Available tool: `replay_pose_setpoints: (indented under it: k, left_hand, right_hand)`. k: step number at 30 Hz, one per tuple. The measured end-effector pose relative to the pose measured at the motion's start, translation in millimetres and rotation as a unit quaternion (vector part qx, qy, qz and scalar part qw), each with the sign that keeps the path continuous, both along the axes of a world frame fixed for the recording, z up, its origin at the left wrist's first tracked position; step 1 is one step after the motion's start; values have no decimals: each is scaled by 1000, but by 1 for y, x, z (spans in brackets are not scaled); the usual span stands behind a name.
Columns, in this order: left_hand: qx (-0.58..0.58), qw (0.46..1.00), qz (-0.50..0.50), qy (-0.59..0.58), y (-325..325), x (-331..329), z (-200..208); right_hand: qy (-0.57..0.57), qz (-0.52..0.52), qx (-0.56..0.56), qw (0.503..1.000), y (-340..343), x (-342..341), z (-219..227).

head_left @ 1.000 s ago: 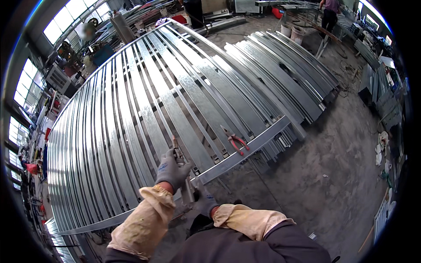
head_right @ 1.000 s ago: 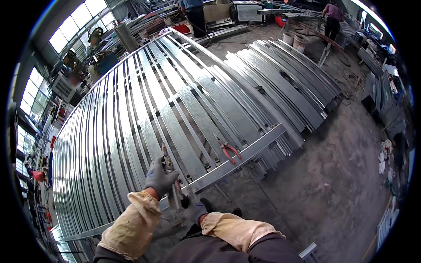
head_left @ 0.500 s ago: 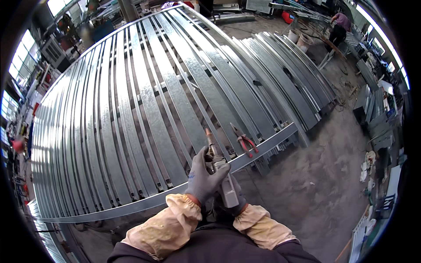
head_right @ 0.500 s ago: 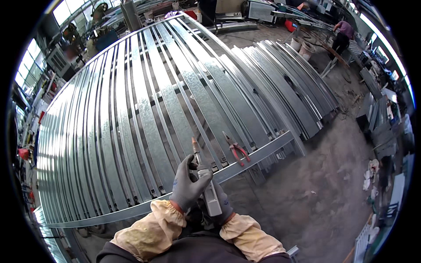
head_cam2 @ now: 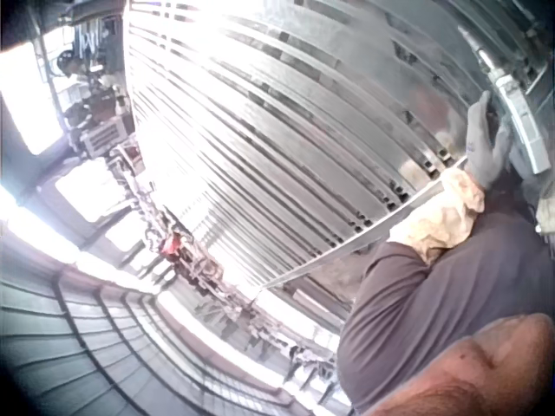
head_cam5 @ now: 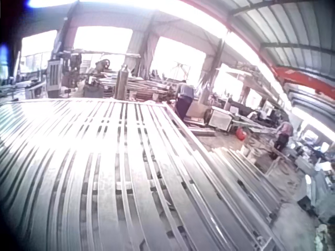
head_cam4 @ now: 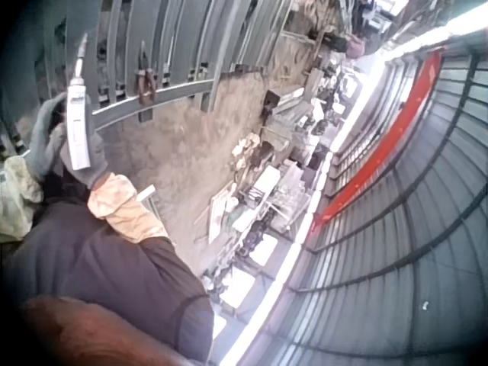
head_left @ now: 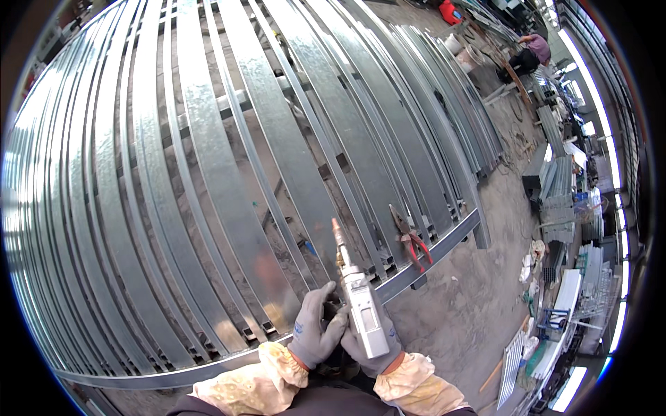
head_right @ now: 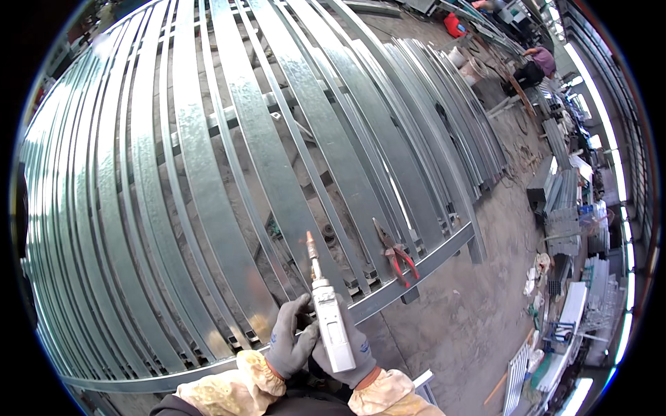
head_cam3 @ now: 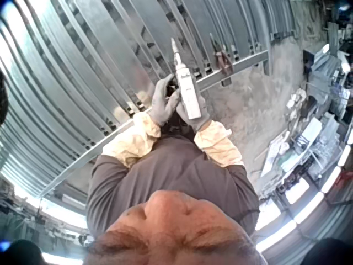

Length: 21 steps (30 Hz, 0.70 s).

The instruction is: The person welds a large curved metal frame using a handheld welding gun, repeatedly striking the tool to generate sparks and adjusting the nozzle with pliers. The person moves along the frame, welding at multiple points and briefly repositioning the frame before continuing.

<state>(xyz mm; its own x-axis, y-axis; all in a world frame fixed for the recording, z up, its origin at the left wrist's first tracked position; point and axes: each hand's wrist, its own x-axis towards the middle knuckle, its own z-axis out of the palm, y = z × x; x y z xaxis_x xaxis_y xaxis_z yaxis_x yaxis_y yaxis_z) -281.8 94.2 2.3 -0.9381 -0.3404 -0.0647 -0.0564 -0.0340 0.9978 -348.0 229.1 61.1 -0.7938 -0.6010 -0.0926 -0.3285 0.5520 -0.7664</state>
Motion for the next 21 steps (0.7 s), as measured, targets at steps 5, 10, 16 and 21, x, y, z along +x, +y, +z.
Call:
replay_pose_setpoints:
  k: [5, 10, 16, 21]
  left_hand:
    - [6, 1000, -24, -14, -4, 16, -22]
    - [-96, 991, -85, 35, -3, 23, -26]
    - [-216, 963, -139, 83, 12, 16, -23]
    - [-273, 919, -255, 127, 47, -9, -1]
  right_hand:
    - [-17, -53, 5, 998, -2, 18, -18]
    - [-25, -216, -77, 973, 31, 34, -1]
    - [-75, -435, -150, 885, 107, 63, 5]
    - [-66, -497, -79, 862, 169, 88, -56]
